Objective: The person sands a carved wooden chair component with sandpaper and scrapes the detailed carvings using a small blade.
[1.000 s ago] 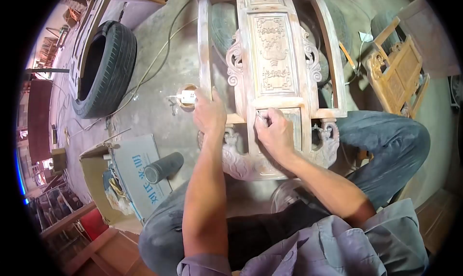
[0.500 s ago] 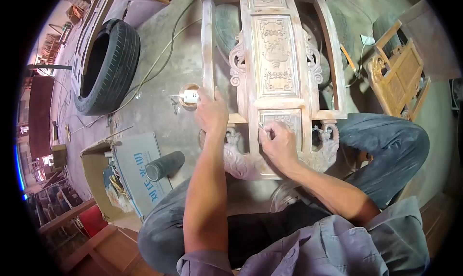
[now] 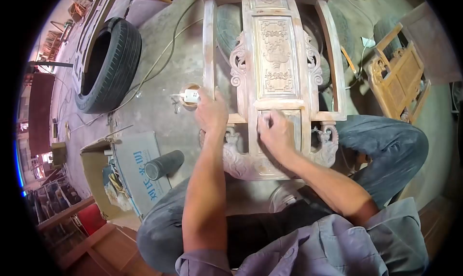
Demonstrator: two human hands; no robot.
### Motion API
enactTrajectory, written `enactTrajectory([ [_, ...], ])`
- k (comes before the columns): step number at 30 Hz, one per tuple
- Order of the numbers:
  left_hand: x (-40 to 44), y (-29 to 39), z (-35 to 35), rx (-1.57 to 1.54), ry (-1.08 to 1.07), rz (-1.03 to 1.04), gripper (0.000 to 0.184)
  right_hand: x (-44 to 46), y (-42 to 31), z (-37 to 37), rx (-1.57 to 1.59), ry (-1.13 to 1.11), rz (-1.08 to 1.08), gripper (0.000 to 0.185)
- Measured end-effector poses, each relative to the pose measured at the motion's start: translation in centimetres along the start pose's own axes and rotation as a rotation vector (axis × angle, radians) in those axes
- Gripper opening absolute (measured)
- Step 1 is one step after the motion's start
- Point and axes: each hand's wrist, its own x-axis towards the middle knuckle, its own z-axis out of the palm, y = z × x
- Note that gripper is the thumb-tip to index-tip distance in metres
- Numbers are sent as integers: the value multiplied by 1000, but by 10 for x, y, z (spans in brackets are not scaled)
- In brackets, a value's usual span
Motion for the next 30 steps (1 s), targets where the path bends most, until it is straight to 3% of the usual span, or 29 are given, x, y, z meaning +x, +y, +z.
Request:
enactTrajectory([
  [3, -1, 2, -1, 34, 22, -33, 51, -30, -3, -10, -36, -123, 43, 16],
  [6, 0, 5, -2, 84, 12, -22, 47, -34, -9, -14, -43, -98, -30, 17],
  [10, 0, 1, 0, 28, 39, -11, 47, -21, -7, -15, -84, -129, -12, 17],
  [11, 1, 0, 2, 17, 53, -4, 47, -25, -8, -14, -124, -143, 79, 17],
  [14, 0, 5, -3, -3, 50, -6, 47, -14, -9, -14, -108, -134, -4, 17],
  [19, 0, -1, 0, 13, 28, -9, 47, 1, -15, -19, -89, -180, 93, 18],
  [23, 3, 1, -2, 14, 29, 2, 47, -17, -7, -16, -44, -175, 43, 20],
  [26, -2, -1, 0, 16, 33, 6, 47, 19, -7, -8, -68, -58, 2, 21],
  [30, -1, -3, 2, 11, 61, 12, 47, -26, -5, -17, -125, -174, -7, 20],
])
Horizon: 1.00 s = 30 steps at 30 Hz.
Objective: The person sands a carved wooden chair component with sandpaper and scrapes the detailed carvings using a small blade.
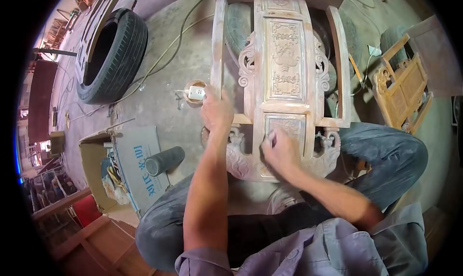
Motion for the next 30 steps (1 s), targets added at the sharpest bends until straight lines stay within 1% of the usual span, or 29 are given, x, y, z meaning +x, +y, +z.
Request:
enactTrajectory([
  [1, 0, 2, -1, 6, 4, 0, 46, -9, 1, 0, 74, -26, 30, 19],
  [4, -1, 7, -8, -1, -44, -25, 47, 21, 1, 0, -3, 28, 25, 17],
  [6, -4, 5, -5, 10, -19, -19, 46, 45, -1, -3, 187, 115, 31, 17],
  [8, -1, 4, -3, 9, 2, -15, 45, 33, -4, -18, 183, 87, 130, 18],
  [10, -1, 3, -1, 0, 5, -7, 45, 8, 8, -15, 112, 76, 160, 17],
  [11, 0, 4, -1, 2, 2, -11, 45, -3, 9, -13, 181, 68, 170, 17],
  [16, 0, 3, -1, 7, -17, -23, 46, -12, 9, -9, 163, 36, 182, 19],
  [19, 1, 4, -4, -25, -60, -62, 56, -3, 4, -10, 174, 19, 193, 18],
  [22, 0, 8, -8, -10, -97, -96, 56, 6, 6, -5, 196, 42, 218, 17],
  [24, 0, 5, -3, 3, -27, -45, 50, 7, 6, -4, 197, 77, 225, 17],
  [25, -1, 3, -1, 11, 8, -21, 47, 8, 9, -4, 190, 79, 202, 17],
  [28, 1, 1, -1, 5, -13, -9, 48, 18, 9, -5, 172, 85, 132, 16],
  [30, 0, 2, -3, 23, -25, -22, 47, 26, 11, -7, 159, 64, 151, 16],
])
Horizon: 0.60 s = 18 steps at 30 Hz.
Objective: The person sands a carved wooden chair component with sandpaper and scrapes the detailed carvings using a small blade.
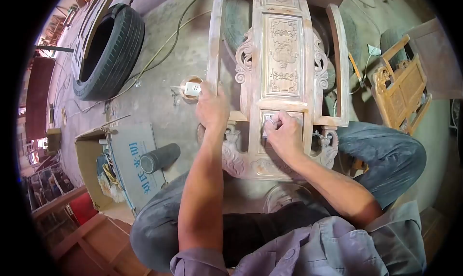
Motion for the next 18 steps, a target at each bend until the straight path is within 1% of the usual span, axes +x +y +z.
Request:
enactTrajectory([
  [2, -1, 1, 0, 4, -2, 5, 47, -5, 1, -1, 15, -22, 51, 17],
  [3, 1, 1, -1, -2, 10, 11, 47, -19, -2, -2, 30, -73, 75, 18],
  [6, 1, 3, -2, -10, 2, -6, 47, -18, -7, -5, 17, -50, 65, 19],
  [9, -4, 1, -3, -10, 1, -6, 47, 7, -5, -6, 20, -80, 13, 18],
  [10, -2, 3, -1, -20, 10, 0, 47, 13, -10, -14, 22, -91, -9, 18],
  [11, -1, 4, 0, -26, 4, 10, 47, 12, -15, -30, -11, -191, -51, 20],
  [14, 3, -2, 4, -46, -2, 11, 46, 10, -17, -82, -188, -187, -163, 21],
  [15, 3, -3, 5, -28, 2, 8, 46, 10, -18, -99, -299, -177, -157, 21],
  [18, 2, -3, 4, -34, -4, 5, 45, 15, 6, -118, -353, -143, -319, 18],
])
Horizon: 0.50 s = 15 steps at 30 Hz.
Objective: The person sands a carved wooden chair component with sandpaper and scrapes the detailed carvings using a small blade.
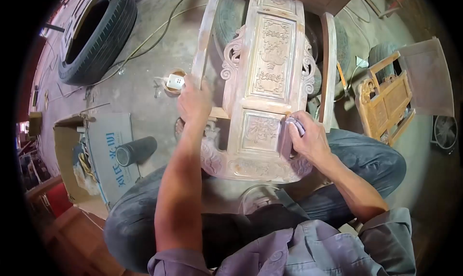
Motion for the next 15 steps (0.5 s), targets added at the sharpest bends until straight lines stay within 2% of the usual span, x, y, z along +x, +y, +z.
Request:
enactTrajectory([
  [4, 0, 5, -6, 5, -55, -53, 48, 6, 9, 11, -22, -2, -202, 14],
  [5, 2, -4, 4, -1, -3, -15, 49, 7, 10, 14, -78, -6, -200, 13],
  [8, 0, 5, -7, 6, -68, -67, 49, 10, 12, 14, -179, -9, -320, 14],
  [11, -2, 8, -8, 9, -32, -63, 48, 12, 14, 13, -257, -82, -307, 16],
  [15, -2, 4, -6, 13, -13, -38, 50, 22, 14, 20, -278, -50, -465, 17],
])
